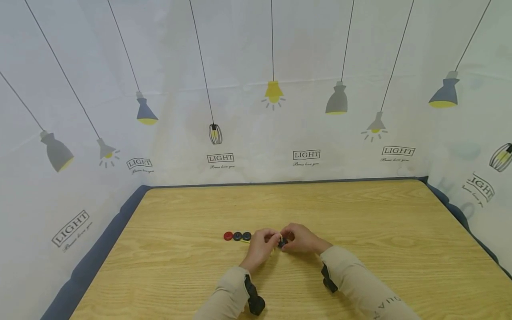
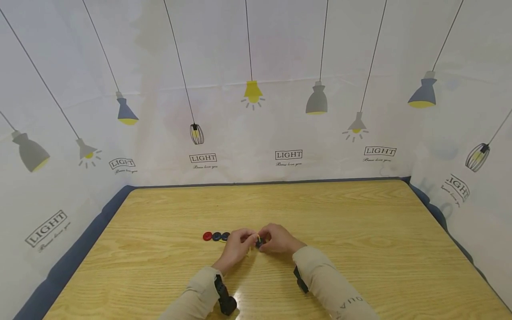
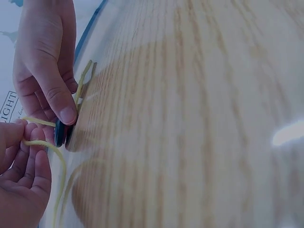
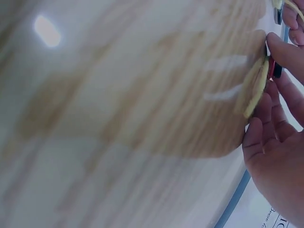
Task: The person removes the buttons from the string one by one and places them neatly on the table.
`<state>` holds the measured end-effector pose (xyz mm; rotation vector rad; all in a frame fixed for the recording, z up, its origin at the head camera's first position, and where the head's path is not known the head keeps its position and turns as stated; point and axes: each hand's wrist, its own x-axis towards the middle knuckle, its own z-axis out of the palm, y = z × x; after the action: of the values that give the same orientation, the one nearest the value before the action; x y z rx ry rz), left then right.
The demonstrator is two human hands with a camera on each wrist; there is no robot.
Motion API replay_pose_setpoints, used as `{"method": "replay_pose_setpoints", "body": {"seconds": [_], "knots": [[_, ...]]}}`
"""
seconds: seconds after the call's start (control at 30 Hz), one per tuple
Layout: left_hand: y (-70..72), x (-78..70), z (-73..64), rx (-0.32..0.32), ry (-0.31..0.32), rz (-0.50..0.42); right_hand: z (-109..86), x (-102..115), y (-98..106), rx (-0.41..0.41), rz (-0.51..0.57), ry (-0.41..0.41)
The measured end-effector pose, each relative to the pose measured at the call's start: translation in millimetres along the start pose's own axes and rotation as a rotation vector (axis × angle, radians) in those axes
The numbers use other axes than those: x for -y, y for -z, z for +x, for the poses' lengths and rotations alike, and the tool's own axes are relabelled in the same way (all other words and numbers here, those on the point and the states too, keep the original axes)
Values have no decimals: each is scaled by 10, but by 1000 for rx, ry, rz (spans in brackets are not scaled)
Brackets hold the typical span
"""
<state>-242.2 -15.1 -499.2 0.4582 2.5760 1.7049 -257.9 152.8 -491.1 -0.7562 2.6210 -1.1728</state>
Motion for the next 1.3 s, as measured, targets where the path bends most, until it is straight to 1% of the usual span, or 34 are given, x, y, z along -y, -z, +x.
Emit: {"method": "replay_pose_setpoints", "body": {"seconds": [0.2, 0.33, 0.63, 0.87, 1.07, 1.23, 1.3], "knots": [[9, 22, -1, 0, 14, 1, 5, 5, 10, 8, 18, -14], [16, 27, -5, 4, 23, 4, 12, -5, 8, 14, 24, -7], [20, 32, -12, -9, 12, -10, 23, 1, 5, 29, 25, -6], [9, 30, -12, -25, 6, -26, 26, -21, 25, 28, 54, 11], [11, 34, -26, -21, 24, -62, 27, -35, 38, 32, 47, 4], [16, 32, -34, -16, 20, -68, 19, -30, 45, 29, 51, -9], [19, 28, -38, -11, 29, -69, 14, -26, 49, 26, 61, -22]]}}
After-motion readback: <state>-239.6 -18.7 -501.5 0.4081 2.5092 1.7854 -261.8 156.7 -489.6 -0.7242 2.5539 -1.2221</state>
